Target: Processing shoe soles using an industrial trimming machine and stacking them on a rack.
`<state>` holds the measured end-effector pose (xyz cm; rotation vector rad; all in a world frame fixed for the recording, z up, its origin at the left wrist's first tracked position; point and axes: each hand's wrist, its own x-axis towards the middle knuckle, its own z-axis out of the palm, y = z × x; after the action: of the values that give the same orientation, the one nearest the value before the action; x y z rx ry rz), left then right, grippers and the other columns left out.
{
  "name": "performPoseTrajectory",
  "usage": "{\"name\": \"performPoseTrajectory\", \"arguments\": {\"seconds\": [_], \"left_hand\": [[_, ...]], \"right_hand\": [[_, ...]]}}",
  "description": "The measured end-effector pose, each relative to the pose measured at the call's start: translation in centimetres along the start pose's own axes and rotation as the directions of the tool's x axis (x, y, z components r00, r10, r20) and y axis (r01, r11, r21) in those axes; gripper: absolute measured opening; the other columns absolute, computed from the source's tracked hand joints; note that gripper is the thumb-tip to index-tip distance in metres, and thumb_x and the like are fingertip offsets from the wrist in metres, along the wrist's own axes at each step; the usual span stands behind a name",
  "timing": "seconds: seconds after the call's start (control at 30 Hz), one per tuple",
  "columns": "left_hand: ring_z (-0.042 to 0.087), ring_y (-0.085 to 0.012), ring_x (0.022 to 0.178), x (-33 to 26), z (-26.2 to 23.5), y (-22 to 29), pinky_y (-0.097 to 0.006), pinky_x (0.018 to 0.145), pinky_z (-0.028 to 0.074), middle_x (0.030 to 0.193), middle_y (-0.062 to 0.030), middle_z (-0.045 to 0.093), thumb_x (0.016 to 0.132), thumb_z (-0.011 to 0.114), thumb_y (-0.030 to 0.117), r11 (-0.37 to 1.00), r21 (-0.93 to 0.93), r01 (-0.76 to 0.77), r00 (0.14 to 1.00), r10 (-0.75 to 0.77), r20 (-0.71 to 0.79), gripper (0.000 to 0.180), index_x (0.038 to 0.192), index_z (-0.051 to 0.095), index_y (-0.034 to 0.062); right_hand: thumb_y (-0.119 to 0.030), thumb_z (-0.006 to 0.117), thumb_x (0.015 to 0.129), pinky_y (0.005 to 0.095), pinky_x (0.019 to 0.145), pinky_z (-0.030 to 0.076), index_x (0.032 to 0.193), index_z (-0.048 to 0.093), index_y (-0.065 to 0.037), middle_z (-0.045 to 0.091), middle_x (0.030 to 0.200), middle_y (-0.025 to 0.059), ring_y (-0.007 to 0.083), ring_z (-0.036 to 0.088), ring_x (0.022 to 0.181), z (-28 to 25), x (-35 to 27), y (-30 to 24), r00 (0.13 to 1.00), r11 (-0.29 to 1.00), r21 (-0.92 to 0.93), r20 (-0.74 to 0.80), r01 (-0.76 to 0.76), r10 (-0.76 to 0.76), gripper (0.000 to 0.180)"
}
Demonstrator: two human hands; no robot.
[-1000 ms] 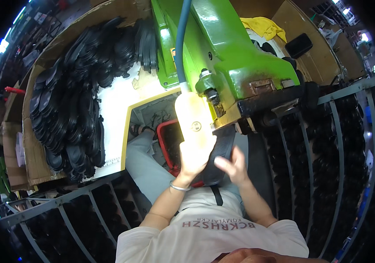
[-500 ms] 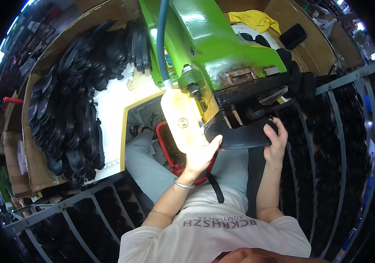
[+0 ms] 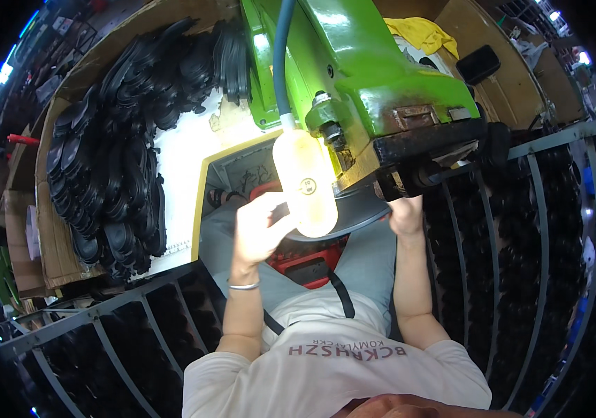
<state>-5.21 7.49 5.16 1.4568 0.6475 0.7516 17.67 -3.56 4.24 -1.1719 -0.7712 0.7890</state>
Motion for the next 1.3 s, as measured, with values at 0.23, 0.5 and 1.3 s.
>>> {"name": "performPoseTrajectory", "arguments": {"seconds": [0.23,0.5,1.3], "left_hand": [[0.06,-0.0104,0.074,-4.0,-2.5,-3.0,-0.023,0.069,0.05,0.082,-0.0077,0.063,0.073,0.069,-0.009,0.983,-0.179,0.049,0.989,-0.073,-0.131,0.02,0.088,0.058,-0.002],[0.06,-0.01,0.079,-2.5,4.2,-2.9,-0.024,0.073,0.049,0.087,-0.0042,0.064,0.078,0.071,0.003,0.98,0.097,0.173,0.968,-0.188,0.167,0.021,0.097,0.061,-0.0003],[0.061,-0.0118,0.075,0.0,8.7,-1.6,-0.024,0.065,0.057,0.087,-0.0083,0.062,0.083,0.062,-0.005,0.923,-0.352,0.153,0.983,-0.178,-0.04,0.019,0.1,0.054,-0.0056]], "right_hand": [[0.0,0.069,0.077,0.0248,0.081,0.046,0.115,0.051,0.003,0.061,0.102,0.0047,0.0107,0.057,0.09,3.8,-1.1,1.3,0.992,0.996,-0.018,0.095,0.084,-0.082,0.042],[-0.002,0.074,0.074,0.0209,0.074,0.045,0.105,0.051,0.002,0.062,0.099,0.0091,0.0088,0.056,0.084,2.8,-1.7,2.4,0.994,0.993,-0.105,0.092,-0.055,0.065,0.039],[-0.012,0.062,0.085,0.0165,0.04,0.04,0.096,0.054,-0.001,0.058,0.077,0.0027,0.0056,0.054,0.056,-5.0,-3.3,-1.8,0.935,0.995,-0.023,-0.345,-0.096,0.082,0.017]]}}
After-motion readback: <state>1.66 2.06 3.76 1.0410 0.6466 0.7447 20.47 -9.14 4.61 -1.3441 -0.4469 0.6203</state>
